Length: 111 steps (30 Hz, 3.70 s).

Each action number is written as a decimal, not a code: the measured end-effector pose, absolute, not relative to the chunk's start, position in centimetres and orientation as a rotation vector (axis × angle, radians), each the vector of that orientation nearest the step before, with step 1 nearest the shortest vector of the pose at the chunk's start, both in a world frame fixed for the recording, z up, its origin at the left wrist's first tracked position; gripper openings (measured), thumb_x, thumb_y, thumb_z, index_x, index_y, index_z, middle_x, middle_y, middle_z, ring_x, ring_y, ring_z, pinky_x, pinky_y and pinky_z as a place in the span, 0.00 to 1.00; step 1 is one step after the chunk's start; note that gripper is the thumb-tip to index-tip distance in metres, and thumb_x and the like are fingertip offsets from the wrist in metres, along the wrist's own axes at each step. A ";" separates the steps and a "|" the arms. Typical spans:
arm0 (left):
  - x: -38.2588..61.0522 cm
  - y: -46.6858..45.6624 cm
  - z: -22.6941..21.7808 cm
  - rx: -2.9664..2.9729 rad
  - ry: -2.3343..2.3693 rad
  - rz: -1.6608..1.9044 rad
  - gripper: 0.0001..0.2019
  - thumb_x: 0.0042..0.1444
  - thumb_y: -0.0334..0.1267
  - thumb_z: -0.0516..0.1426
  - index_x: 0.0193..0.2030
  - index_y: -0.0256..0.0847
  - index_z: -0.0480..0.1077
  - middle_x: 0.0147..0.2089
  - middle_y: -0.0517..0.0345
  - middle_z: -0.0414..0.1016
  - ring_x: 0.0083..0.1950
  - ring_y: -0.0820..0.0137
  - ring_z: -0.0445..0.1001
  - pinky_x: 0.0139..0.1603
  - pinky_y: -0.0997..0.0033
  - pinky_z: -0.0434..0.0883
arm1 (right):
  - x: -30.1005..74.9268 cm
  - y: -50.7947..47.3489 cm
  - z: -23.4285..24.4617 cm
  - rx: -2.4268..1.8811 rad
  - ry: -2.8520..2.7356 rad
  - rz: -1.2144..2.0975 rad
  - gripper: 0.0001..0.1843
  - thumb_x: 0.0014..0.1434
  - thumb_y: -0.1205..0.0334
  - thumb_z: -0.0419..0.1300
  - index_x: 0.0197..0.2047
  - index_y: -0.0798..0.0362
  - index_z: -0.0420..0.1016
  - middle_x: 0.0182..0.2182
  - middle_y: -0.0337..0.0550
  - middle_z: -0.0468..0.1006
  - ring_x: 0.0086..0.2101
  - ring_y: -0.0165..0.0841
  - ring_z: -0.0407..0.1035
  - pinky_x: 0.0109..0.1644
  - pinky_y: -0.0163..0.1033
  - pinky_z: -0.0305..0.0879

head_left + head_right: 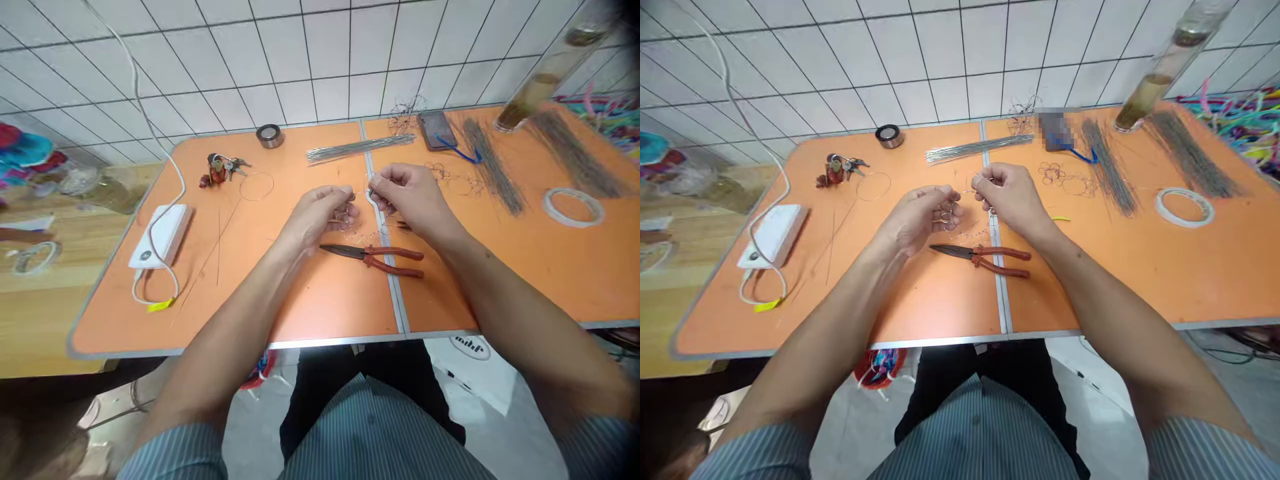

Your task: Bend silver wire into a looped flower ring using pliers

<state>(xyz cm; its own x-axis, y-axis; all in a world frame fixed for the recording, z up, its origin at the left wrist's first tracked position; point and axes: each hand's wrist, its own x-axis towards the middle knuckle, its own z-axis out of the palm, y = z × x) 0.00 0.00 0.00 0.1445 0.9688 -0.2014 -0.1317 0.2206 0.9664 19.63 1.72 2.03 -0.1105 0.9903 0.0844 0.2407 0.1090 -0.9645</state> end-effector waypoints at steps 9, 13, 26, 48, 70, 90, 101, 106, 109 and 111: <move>-0.2 0.1 -0.4 1.054 1.097 1.102 0.13 0.56 0.46 0.72 0.34 0.39 0.79 0.33 0.54 0.84 0.32 0.73 0.78 0.38 0.73 0.76 | 20.1 2.2 1.4 -1.173 -1.429 1.168 0.14 0.69 0.60 0.74 0.32 0.51 0.80 0.29 0.40 0.81 0.27 0.27 0.71 0.32 0.33 0.71; -0.3 0.2 -0.3 1.053 1.106 1.121 0.12 0.56 0.45 0.71 0.33 0.39 0.78 0.32 0.55 0.84 0.30 0.74 0.77 0.35 0.75 0.74 | 20.1 2.3 1.4 -1.152 -1.417 1.243 0.16 0.69 0.57 0.75 0.31 0.52 0.80 0.30 0.41 0.82 0.29 0.27 0.72 0.33 0.33 0.72; -0.2 0.2 0.1 1.084 1.163 1.186 0.13 0.58 0.41 0.69 0.28 0.40 0.74 0.26 0.60 0.75 0.25 0.75 0.71 0.29 0.76 0.68 | 20.0 2.2 1.0 -1.184 -1.407 1.264 0.17 0.66 0.51 0.77 0.32 0.50 0.80 0.32 0.42 0.84 0.30 0.30 0.75 0.35 0.36 0.78; -0.4 0.7 -0.1 0.989 1.163 1.243 0.15 0.62 0.46 0.71 0.34 0.42 0.72 0.30 0.60 0.81 0.27 0.74 0.76 0.31 0.75 0.75 | 20.0 2.4 0.7 -1.173 -1.408 1.220 0.31 0.66 0.27 0.68 0.40 0.49 0.81 0.37 0.45 0.86 0.37 0.35 0.82 0.36 0.34 0.78; 0.0 0.7 -0.5 0.906 1.105 1.225 0.06 0.62 0.33 0.65 0.44 0.39 0.72 0.40 0.50 0.88 0.37 0.69 0.88 0.43 0.70 0.81 | 19.7 2.5 0.4 -1.195 -1.358 1.151 0.09 0.65 0.65 0.75 0.34 0.52 0.82 0.29 0.42 0.85 0.28 0.29 0.79 0.31 0.31 0.77; 0.0 0.7 -1.1 0.880 1.104 1.218 0.13 0.58 0.33 0.69 0.47 0.39 0.72 0.42 0.49 0.89 0.39 0.67 0.90 0.46 0.69 0.84 | 19.6 2.8 -0.6 -1.151 -1.407 0.917 0.04 0.61 0.61 0.71 0.39 0.51 0.83 0.30 0.39 0.84 0.29 0.33 0.80 0.32 0.37 0.79; 0.1 0.6 -0.9 1.002 1.288 1.179 0.14 0.61 0.45 0.69 0.34 0.41 0.71 0.36 0.49 0.88 0.30 0.69 0.86 0.32 0.74 0.79 | 19.3 2.2 -1.0 -1.153 -1.573 0.643 0.05 0.65 0.59 0.68 0.43 0.48 0.86 0.36 0.41 0.86 0.37 0.38 0.82 0.46 0.44 0.80; -0.2 0.8 -1.3 1.004 1.321 1.224 0.15 0.59 0.45 0.70 0.34 0.41 0.70 0.36 0.51 0.88 0.27 0.68 0.84 0.30 0.73 0.78 | 18.8 1.3 -1.0 -1.084 -1.700 0.505 0.04 0.66 0.61 0.68 0.44 0.47 0.85 0.40 0.41 0.88 0.41 0.39 0.83 0.51 0.46 0.80; -0.3 0.9 -1.4 1.021 1.321 1.240 0.13 0.60 0.45 0.69 0.36 0.41 0.71 0.36 0.51 0.88 0.26 0.68 0.84 0.29 0.73 0.78 | 18.6 1.0 -1.1 -1.058 -1.729 0.500 0.05 0.66 0.62 0.68 0.45 0.46 0.85 0.40 0.41 0.88 0.41 0.39 0.82 0.50 0.46 0.79; -0.3 0.9 -1.4 1.025 1.312 1.253 0.13 0.60 0.44 0.68 0.36 0.41 0.71 0.36 0.51 0.88 0.28 0.68 0.85 0.30 0.73 0.78 | 18.6 1.0 -1.1 -1.053 -1.703 0.534 0.06 0.66 0.63 0.68 0.46 0.46 0.84 0.40 0.40 0.87 0.41 0.38 0.82 0.51 0.45 0.79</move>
